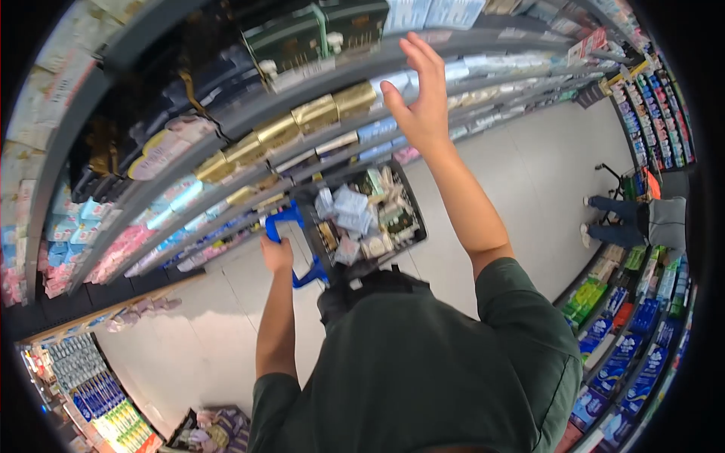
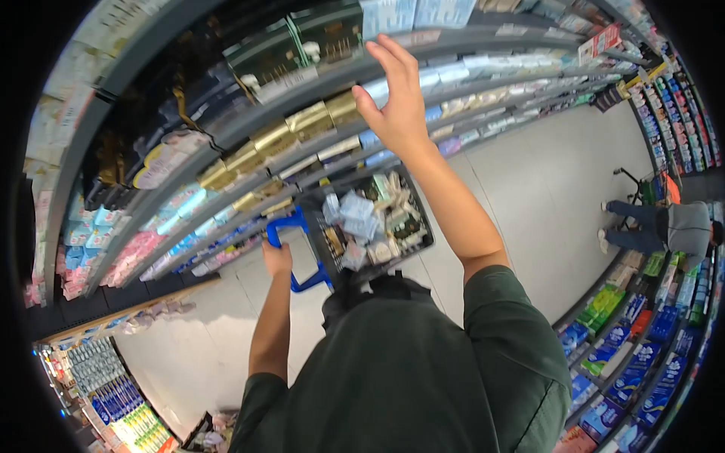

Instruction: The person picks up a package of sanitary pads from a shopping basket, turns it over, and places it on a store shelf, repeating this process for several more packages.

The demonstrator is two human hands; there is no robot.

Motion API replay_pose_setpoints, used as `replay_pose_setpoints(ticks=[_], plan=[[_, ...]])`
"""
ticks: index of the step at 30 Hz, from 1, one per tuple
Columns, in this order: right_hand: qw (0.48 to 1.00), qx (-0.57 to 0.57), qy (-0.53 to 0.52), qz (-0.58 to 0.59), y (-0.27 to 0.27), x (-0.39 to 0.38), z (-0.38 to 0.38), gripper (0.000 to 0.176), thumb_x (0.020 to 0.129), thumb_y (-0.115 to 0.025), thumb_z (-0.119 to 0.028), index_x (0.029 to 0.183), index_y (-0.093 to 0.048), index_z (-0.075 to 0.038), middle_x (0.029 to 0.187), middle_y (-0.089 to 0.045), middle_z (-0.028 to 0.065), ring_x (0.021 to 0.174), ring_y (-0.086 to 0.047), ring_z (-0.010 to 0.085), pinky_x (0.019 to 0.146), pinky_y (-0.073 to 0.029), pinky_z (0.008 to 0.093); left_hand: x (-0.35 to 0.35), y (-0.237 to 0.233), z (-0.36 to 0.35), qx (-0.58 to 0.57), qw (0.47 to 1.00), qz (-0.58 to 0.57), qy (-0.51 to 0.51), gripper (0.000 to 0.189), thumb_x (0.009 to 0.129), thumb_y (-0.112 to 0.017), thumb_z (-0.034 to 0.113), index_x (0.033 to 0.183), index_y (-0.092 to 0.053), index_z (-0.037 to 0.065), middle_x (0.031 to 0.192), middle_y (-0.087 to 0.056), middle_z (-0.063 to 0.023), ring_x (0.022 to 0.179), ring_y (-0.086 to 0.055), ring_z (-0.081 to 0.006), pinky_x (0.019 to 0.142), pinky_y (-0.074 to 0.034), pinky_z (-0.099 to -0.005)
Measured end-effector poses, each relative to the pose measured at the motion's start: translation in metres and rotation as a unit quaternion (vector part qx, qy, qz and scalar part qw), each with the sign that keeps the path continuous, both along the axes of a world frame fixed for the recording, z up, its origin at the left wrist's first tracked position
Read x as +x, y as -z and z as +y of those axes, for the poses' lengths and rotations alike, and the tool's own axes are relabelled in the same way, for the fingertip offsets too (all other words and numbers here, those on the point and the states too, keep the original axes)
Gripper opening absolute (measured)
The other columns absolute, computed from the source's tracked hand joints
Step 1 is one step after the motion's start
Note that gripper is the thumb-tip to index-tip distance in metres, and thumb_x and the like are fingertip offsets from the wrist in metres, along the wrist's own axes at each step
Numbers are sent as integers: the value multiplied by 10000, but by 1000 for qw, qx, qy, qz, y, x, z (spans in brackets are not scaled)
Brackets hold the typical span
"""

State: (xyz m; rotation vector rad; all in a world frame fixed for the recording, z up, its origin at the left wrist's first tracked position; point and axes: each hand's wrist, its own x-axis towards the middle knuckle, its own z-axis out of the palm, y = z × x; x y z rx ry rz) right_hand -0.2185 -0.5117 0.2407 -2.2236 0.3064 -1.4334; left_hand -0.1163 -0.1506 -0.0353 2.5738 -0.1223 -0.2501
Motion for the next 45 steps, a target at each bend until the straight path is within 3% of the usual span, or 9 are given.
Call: replay_pose_setpoints(ticks=[4,6,11,20,27,29,39,40,45], plan=[[990,124,-39,51,97,-39,7,570,794,-681,-72,1325,-474,-51,1341,-473,146,1223,-477,261,934,-465,371,3,-4,0,16,1000,12,9,336,755,-642,164,1020,-522,-4,973,-598,-226,941,-580,-417,815,-453,-498],[948,255,-3,192,156,-63,8,541,820,-665,-90,1323,-471,-40,1280,-515,144,1166,-523,239,895,-487,354,4,-4,2,21,1000,9,16,329,756,-642,162,1015,-527,-4,954,-605,-224,915,-589,-413,802,-458,-495],[844,362,60,392,341,-134,3,591,774,-703,-211,1290,-484,-22,1186,-565,195,1081,-574,339,899,-474,396,5,-6,0,24,1000,13,9,322,769,-640,159,1028,-536,-1,879,-630,-190,799,-622,-379,744,-481,-463],[634,415,88,647,466,-185,44,664,740,-706,-277,1304,-483,-7,1251,-537,230,1149,-542,370,978,-450,412,6,-10,3,13,1000,26,13,273,774,-629,118,1016,-569,8,897,-666,-159,820,-655,-320,763,-502,-408],[615,394,70,680,491,-160,47,952,660,-789,-268,1432,-278,-46,1379,-444,215,1244,-466,375,1022,-428,429,10,11,21,-24,997,69,-17,232,803,-623,86,1012,-567,2,933,-680,-123,815,-658,-243,752,-508,-354],[574,383,89,719,485,-152,52,910,653,-805,-261,1398,-313,-81,1360,-451,190,1257,-456,349,1010,-435,440,11,11,24,-45,996,75,3,231,840,-568,39,1068,-535,21,910,-641,-74,778,-630,-134,551,-468,-239],[631,304,93,708,517,-179,62,626,723,-738,-253,1261,-469,-77,1306,-481,148,1217,-497,330,951,-475,407,8,7,20,-73,995,72,5,244,855,-584,47,1089,-523,13,949,-640,-79,759,-624,-133,561,-476,-241],[631,302,92,708,504,-174,62,626,723,-738,-253,1261,-469,-77,1306,-481,148,1217,-497,330,951,-475,407,6,2,16,-69,995,76,-7,236,837,-596,58,1060,-542,2,950,-658,-99,782,-633,-174,655,-489,-282],[649,446,117,605,463,-160,55,671,697,-750,-370,1218,-523,-14,1115,-636,185,1040,-620,328,902,-489,410,5,0,13,-65,995,72,-19,218,817,-605,71,1018,-567,-5,947,-678,-116,800,-642,-211,742,-501,-323]])
